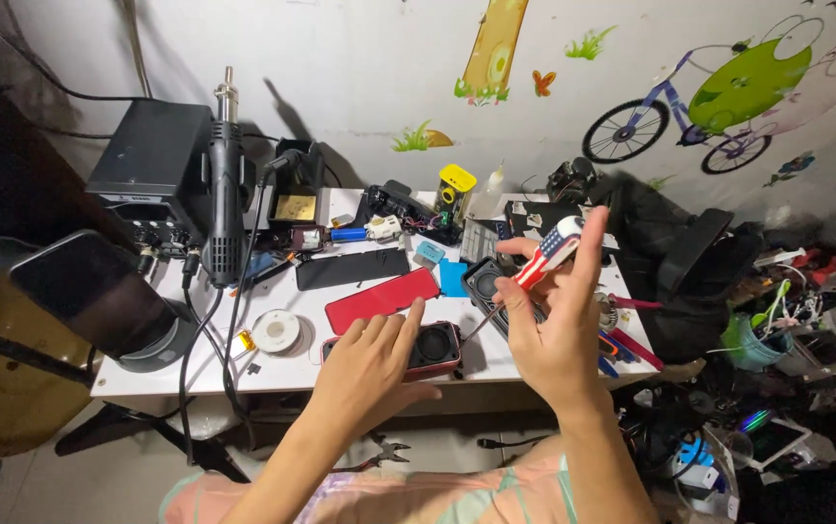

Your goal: The person is disassembling a red portable speaker on a cluttered workbench. They use a screwdriver to remove screws from the speaker's casing and then use a small pry tool to separate the back cover from the main body.

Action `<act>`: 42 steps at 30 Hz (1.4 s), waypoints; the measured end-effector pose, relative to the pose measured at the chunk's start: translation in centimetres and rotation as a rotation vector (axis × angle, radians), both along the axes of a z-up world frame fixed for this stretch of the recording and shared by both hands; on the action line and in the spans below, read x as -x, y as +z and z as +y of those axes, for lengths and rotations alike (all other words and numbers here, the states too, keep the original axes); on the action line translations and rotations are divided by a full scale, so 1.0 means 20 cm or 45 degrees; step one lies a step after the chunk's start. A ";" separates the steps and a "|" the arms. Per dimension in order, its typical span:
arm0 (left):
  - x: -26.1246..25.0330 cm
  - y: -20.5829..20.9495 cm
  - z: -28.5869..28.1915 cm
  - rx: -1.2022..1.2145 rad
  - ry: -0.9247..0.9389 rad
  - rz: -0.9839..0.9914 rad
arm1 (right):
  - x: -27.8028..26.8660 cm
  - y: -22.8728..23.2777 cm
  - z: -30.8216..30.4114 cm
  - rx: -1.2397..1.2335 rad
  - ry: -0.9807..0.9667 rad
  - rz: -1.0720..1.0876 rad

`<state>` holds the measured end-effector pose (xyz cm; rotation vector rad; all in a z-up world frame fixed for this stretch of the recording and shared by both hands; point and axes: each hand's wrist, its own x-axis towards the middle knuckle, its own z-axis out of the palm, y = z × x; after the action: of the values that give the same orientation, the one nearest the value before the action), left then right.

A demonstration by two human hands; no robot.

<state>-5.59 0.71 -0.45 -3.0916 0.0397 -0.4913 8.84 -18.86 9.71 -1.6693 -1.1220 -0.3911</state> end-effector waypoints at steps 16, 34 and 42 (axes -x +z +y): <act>0.14 -0.02 0.11 0.311 0.029 -0.316 | 0.05 0.01 0.01 0.198 0.297 -0.152; 0.02 -0.06 0.04 0.595 -0.111 -0.381 | 0.03 0.06 -0.10 0.072 0.355 0.178; 0.32 0.05 0.15 1.047 0.130 -0.160 | 0.04 0.05 -0.12 0.070 0.068 -0.130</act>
<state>-12.00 3.77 0.51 -3.7984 -0.4251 -0.8833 8.01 -21.24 10.61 -1.6796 -1.2599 -0.4184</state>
